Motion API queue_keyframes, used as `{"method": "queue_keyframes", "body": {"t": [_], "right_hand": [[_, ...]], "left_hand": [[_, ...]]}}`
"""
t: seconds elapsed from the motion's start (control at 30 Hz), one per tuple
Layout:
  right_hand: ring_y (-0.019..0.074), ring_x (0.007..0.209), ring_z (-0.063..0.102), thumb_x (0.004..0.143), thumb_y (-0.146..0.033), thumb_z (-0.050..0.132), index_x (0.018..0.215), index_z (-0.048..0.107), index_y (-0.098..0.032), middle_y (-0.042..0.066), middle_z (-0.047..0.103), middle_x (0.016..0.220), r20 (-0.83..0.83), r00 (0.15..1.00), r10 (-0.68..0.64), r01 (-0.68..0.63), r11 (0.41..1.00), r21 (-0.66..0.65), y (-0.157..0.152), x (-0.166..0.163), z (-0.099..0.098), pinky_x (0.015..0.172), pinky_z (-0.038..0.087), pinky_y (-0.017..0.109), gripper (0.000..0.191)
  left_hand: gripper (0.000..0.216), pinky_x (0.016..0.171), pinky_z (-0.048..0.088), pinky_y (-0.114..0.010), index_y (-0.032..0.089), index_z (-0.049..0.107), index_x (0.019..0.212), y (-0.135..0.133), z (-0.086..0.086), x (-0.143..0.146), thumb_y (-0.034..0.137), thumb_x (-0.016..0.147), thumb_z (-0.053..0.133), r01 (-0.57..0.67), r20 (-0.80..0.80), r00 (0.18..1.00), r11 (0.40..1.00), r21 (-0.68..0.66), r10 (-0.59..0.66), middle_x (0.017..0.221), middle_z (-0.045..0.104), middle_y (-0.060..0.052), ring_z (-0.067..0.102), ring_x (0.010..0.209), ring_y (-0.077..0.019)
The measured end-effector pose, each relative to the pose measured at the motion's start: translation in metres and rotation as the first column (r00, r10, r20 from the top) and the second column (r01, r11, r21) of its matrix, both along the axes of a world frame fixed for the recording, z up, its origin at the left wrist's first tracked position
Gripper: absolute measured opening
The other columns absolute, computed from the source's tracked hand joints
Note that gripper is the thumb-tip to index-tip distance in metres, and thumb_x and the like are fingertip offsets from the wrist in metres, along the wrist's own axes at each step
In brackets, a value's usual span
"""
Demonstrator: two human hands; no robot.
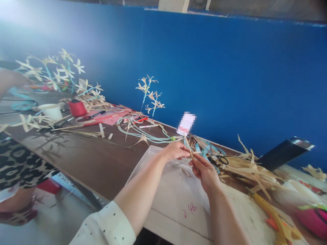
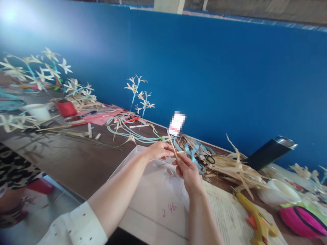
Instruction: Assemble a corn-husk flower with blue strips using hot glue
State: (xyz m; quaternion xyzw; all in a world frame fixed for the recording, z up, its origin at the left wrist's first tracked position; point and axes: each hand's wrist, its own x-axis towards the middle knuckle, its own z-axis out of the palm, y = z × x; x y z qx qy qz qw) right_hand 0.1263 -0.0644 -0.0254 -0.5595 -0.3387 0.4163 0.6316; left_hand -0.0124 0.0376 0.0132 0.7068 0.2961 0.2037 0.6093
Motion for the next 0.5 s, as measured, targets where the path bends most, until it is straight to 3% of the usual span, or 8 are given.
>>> {"method": "queue_keyframes", "body": {"t": [0.17,0.33,0.5], "right_hand": [[0.0054,0.043,0.038,0.061,-0.038,0.077,0.100,0.067,-0.018,0.003,0.061,0.064,-0.054,0.999,-0.009,0.009,1.000,0.013,-0.0002,0.0013,0.0022,0.039,0.020,0.019,0.045],[0.0056,0.045,0.040,0.059,-0.038,0.078,0.098,0.068,-0.020,0.002,0.061,0.064,-0.090,0.996,-0.012,0.012,1.000,0.001,-0.0001,0.0013,0.0018,0.040,0.024,0.019,0.043],[0.0055,0.044,0.040,0.057,-0.041,0.079,0.098,0.068,-0.019,0.002,0.060,0.064,-0.061,0.998,-0.015,0.014,1.000,-0.018,0.0000,-0.0001,0.0020,0.039,0.024,0.019,0.047]], "left_hand": [[0.031,0.067,0.049,-0.024,0.015,0.067,0.098,-0.0004,-0.0002,-0.0003,0.031,0.072,0.061,-0.003,-0.044,0.999,1.000,-0.013,0.002,0.095,0.067,-0.007,0.061,0.087,-0.0166],[0.032,0.064,0.047,-0.022,0.017,0.067,0.098,0.0007,-0.0037,0.0008,0.036,0.074,0.058,0.100,-0.067,0.993,0.994,0.037,-0.097,0.090,0.066,-0.006,0.059,0.081,-0.0138],[0.030,0.062,0.045,-0.021,0.014,0.068,0.090,0.0005,-0.0044,0.0040,0.036,0.076,0.054,0.050,-0.076,0.996,0.991,0.126,-0.041,0.085,0.067,-0.005,0.058,0.073,-0.0116]]}}
